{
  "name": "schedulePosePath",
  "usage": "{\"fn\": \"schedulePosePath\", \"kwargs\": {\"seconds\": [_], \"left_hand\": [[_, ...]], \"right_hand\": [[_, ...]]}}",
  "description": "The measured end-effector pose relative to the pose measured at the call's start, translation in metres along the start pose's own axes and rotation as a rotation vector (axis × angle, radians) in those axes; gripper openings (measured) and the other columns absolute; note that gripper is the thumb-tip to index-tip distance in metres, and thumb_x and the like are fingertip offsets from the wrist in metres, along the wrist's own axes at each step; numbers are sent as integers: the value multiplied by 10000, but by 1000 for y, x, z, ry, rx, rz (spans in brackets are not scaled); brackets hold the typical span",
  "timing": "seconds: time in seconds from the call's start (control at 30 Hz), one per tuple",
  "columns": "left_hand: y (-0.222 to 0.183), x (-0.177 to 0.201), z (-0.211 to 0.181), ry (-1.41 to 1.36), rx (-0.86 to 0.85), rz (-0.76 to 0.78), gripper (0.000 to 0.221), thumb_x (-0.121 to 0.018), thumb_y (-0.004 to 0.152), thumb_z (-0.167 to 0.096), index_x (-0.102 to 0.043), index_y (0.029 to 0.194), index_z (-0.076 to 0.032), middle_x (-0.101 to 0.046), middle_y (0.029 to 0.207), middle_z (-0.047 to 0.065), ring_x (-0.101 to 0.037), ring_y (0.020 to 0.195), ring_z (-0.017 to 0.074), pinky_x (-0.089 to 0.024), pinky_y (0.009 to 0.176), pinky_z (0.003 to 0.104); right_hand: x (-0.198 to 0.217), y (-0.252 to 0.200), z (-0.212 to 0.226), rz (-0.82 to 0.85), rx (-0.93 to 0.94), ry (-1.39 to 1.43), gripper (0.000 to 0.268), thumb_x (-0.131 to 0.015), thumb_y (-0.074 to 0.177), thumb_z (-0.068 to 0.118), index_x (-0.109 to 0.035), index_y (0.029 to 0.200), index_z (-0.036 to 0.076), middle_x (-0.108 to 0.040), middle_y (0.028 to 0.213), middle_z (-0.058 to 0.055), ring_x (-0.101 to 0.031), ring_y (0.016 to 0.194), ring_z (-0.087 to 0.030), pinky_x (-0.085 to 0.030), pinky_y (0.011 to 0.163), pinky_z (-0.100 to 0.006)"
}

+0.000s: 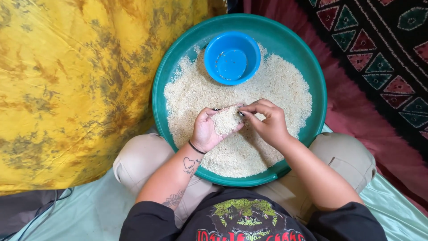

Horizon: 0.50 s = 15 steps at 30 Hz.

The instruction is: Sorting through rice grains in a large tray to remove impurities by hand.

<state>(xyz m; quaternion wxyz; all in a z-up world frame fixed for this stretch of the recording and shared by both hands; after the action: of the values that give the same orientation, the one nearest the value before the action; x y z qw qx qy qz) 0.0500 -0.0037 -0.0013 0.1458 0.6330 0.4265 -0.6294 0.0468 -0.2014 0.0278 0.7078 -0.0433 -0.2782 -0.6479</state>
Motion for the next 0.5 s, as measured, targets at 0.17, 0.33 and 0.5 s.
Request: {"fn": "schedulePosePath", "kwargs": {"seconds": [0.17, 0.33, 0.5], "left_hand": [[3, 10, -1, 18, -5, 16, 675, -496, 819, -339, -603, 1373, 31, -638, 1349, 232, -649, 1205, 369, -529, 1015, 559], [4, 8, 1, 3, -2, 29, 683, -491, 825, -325, -581, 1394, 42, -610, 1387, 238, -620, 1252, 366, -497, 1050, 566], [16, 45, 16, -1, -7, 13, 660, -485, 915, -475, -621, 1328, 22, -664, 1303, 222, -677, 1159, 344, -581, 971, 480]], "right_hand": [[13, 4, 20, 33, -327, 369, 155, -695, 934, -6, -775, 1068, 1, -734, 851, -87, -644, 820, -91, -569, 800, -264], [21, 5, 22, 93, -331, 258, 225, -677, 919, -58, -782, 1099, 27, -772, 933, -123, -672, 882, -118, -567, 857, -316], [4, 6, 39, 140, 209, -100, 343, -901, 772, 177, -796, 1092, 107, -714, 1048, -113, -632, 917, -279, -534, 851, -433]]}}
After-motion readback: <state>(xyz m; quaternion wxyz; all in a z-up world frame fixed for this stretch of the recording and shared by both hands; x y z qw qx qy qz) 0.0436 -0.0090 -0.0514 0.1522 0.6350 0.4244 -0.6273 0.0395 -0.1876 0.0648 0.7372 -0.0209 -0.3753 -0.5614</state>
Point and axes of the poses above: each hand's wrist, its own y-axis towards the middle knuckle, its own x-axis out of the back of the hand, z = x × y, the point moved 1 cm from there along y, towards the middle knuckle
